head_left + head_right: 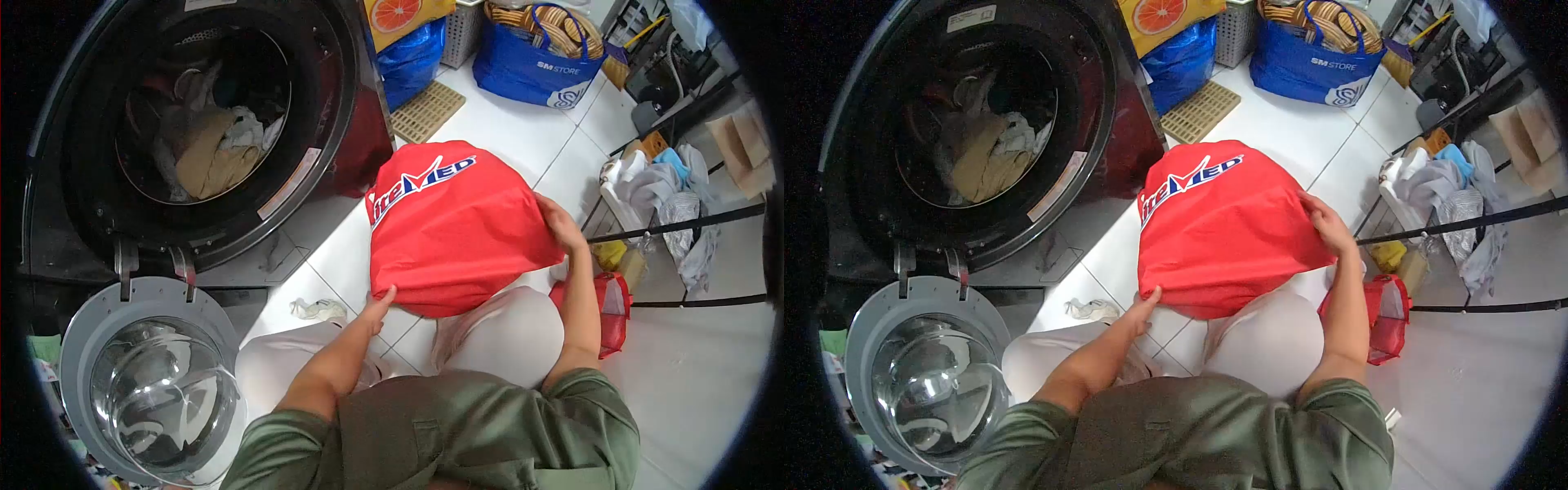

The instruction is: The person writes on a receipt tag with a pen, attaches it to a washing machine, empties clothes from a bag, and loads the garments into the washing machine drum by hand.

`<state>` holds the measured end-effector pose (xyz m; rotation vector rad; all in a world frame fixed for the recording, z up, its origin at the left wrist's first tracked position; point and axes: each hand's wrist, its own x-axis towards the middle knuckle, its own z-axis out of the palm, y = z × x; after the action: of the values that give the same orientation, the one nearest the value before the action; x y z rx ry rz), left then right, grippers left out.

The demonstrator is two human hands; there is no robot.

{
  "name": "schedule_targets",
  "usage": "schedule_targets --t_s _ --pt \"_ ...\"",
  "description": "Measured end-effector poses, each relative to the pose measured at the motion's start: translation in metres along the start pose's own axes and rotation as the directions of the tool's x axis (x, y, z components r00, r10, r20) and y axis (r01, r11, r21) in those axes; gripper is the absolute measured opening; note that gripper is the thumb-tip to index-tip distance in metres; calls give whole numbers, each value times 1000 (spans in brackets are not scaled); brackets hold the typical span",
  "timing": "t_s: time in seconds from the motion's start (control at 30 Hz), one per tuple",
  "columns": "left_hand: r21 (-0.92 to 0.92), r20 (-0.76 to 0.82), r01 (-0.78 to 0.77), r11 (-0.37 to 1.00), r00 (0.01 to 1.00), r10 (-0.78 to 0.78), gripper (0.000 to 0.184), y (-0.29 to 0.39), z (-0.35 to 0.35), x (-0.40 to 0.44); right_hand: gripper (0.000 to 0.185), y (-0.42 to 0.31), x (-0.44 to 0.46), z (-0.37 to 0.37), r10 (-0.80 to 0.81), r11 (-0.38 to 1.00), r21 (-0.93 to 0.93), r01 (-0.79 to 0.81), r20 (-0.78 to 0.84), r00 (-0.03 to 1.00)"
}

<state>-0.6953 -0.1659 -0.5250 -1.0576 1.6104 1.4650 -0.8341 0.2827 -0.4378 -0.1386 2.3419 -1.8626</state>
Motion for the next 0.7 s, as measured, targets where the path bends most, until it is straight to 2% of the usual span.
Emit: schedule_targets --t_s 0.03,0.07,0.1,0.13,0.17,0.23,0.27,0.33,0.37,0.43,0.47,0.5,0.57,0.6,0.63,0.67,0.7 --pt "-127 88 -1 992 996 12 95 -7 0 14 52 1 -12 -2 -4 997 73 4 7 1000" --pt "-249 173 6 968 984 38 88 -17 0 39 50 -6 -17 7 102 957 -269 -110 -44 994" --pt "-362 253 19 932 964 78 81 -24 -3 61 48 -21 -19 26 182 792 -568 -225 -132 974" --pt "-437 13 -75 896 996 89 54 -31 -1 73 46 -29 -21 38 224 522 -789 -324 -240 945" --pt "-425 -40 -122 897 992 116 48 -33 -4 80 39 25 -22 43 -63 587 -796 -145 -224 972" --pt "-417 -154 -203 886 976 151 37 -41 -5 85 34 20 -11 54 -58 682 -721 -121 -218 974" --pt "-361 -303 -279 890 937 171 27 -32 -1 77 34 6 -2 59 -37 686 -722 -94 -163 986" --pt "-293 -353 -318 902 912 207 27 -6 -13 56 33 -53 10 59 0 686 -725 -54 -75 997" --pt "-258 -370 -322 911 904 215 27 3 -20 40 33 -76 16 62 -47 715 -700 8 -38 998" --pt "-595 -300 -416 688 909 290 24 49 -44 -3 33 -139 24 81 -127 745 -661 89 -9 992" --pt "-693 -202 -450 564 871 447 17 75 -57 -51 33 -176 24 91 -154 750 -653 105 -18 988" --pt "-617 -249 -521 591 841 481 21 102 -73 -103 33 -201 28 95 -134 799 -596 77 -52 990" --pt "-679 -110 -597 428 658 745 30 139 -111 -202 31 -234 42 92 -114 895 -440 76 -61 992" --pt "-646 -201 -653 395 645 737 31 150 -131 -231 31 -245 57 83 -105 877 -476 63 -60 993" --pt "-608 -285 -706 363 621 730 32 158 -149 -253 32 -287 43 87 -88 900 -433 45 -81 993" --pt "-613 -294 -730 303 567 769 31 166 -168 -273 33 -306 45 88 -98 958 -278 71 -84 992" --pt "-619 -303 -748 239 508 806 30 175 -186 -288 34 -328 46 88 -100 959 -273 73 -88 991"
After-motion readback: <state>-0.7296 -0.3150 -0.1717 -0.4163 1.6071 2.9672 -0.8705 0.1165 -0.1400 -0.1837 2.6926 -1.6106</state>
